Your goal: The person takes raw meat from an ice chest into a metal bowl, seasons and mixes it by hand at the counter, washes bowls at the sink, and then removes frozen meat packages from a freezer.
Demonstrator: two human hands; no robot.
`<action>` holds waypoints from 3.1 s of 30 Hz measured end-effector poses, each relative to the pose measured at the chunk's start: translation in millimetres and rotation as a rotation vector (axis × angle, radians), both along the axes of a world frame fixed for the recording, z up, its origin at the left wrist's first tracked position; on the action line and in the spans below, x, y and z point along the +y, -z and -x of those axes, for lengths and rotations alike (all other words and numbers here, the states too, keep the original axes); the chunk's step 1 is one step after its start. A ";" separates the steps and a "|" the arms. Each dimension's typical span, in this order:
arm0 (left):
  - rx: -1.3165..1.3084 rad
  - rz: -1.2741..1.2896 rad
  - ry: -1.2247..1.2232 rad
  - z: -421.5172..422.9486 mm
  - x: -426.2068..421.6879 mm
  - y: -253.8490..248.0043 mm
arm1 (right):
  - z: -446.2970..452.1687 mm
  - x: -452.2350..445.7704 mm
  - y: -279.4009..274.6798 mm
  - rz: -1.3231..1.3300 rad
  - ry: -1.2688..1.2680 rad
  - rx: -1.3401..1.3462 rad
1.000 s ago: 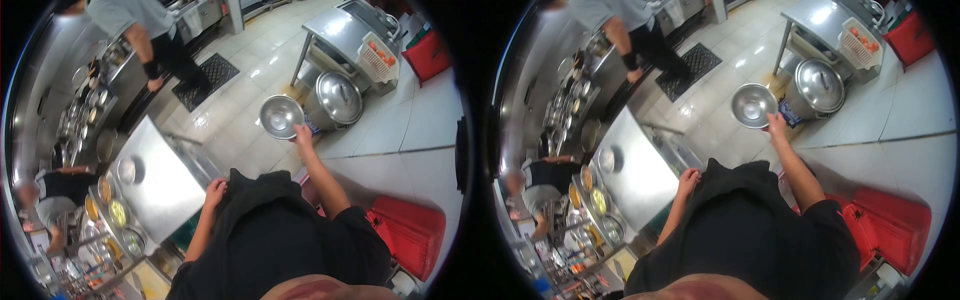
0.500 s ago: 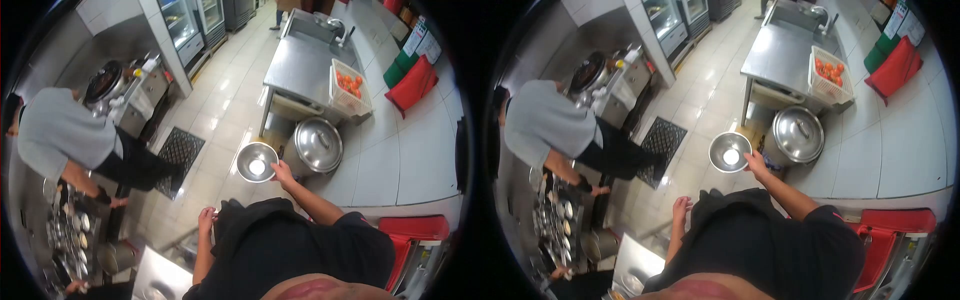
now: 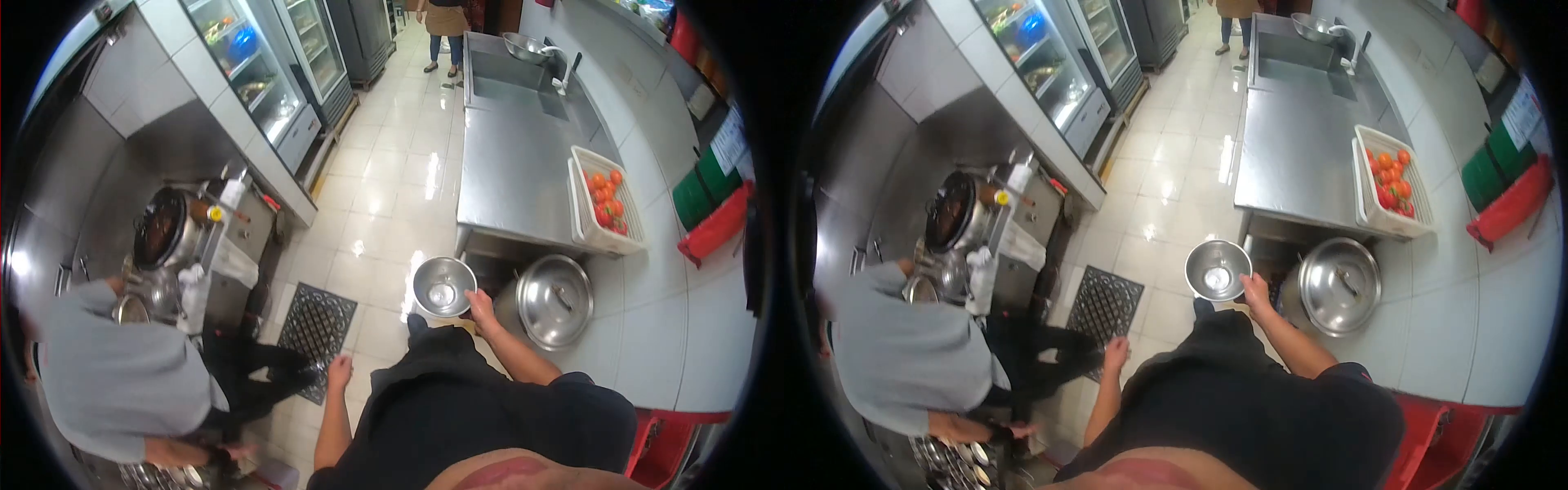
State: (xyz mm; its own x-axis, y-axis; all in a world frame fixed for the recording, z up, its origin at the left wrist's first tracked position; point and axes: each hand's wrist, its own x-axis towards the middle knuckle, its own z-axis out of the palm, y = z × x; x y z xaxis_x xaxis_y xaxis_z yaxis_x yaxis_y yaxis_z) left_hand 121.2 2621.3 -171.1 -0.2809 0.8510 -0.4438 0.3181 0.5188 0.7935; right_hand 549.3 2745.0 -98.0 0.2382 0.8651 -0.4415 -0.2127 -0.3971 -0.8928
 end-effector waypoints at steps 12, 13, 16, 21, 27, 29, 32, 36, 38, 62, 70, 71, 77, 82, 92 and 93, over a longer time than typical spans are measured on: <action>0.017 0.211 0.007 90.9 56.1 26.6 | 111.6 332.3 -91.9 -0.106 -0.200 0.110; -0.028 0.195 0.005 91.6 78.3 36.8 | 117.2 355.2 -90.4 -0.131 -0.201 0.099; -0.063 0.093 0.179 102.9 156.0 72.1 | 123.1 413.3 -71.4 -0.197 -0.160 0.046; -0.074 0.010 0.297 145.8 333.8 85.3 | 117.2 472.5 -59.8 -0.064 -0.006 0.025; -0.075 0.273 0.195 198.0 575.9 96.8 | 92.2 526.8 -54.9 0.092 0.225 -0.104; -0.089 0.286 0.138 205.3 657.8 94.3 | 87.9 542.0 -59.9 0.053 0.303 -0.115; -0.139 0.206 0.112 183.1 766.7 49.2 | 87.4 577.8 -55.7 0.066 0.435 -0.078; -0.137 0.172 0.196 157.2 881.4 33.5 | 82.9 637.9 -34.5 0.090 0.517 -0.019; -0.106 0.204 0.242 146.6 906.8 49.2 | 73.2 676.6 -17.2 0.128 0.517 -0.035; 0.007 0.273 0.555 54.9 1315.5 80.7 | -35.5 1282.5 -71.4 -0.116 0.486 0.123; -0.047 0.426 0.475 13.5 1607.8 107.4 | -161.1 1360.1 -90.0 -0.112 0.924 0.081; -0.073 0.370 0.464 -8.0 1641.8 86.8 | -175.1 1368.2 -100.4 -0.117 0.997 0.072; -0.058 0.196 0.545 -134.7 1831.9 26.0 | -290.6 1432.5 -96.3 -0.318 1.257 0.086; 0.005 0.201 0.656 -195.3 1913.8 39.4 | -404.8 1512.4 -55.4 -0.360 1.444 0.205; 0.189 0.334 0.605 -269.6 1977.3 -16.4 | -437.5 1680.3 -70.3 -0.503 1.329 0.648; 0.154 0.373 0.596 -268.0 1989.3 0.1 | -435.6 1698.0 -58.9 -0.451 1.236 0.702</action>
State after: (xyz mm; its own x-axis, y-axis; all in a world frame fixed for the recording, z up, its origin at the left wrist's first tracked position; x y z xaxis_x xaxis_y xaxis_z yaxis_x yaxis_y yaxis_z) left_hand 389.1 4610.6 -171.2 0.1017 0.6784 -0.7276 0.7257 0.4497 0.5207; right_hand 984.8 4443.0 -39.1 0.7616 0.3712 -0.5312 -0.6280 0.6250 -0.4636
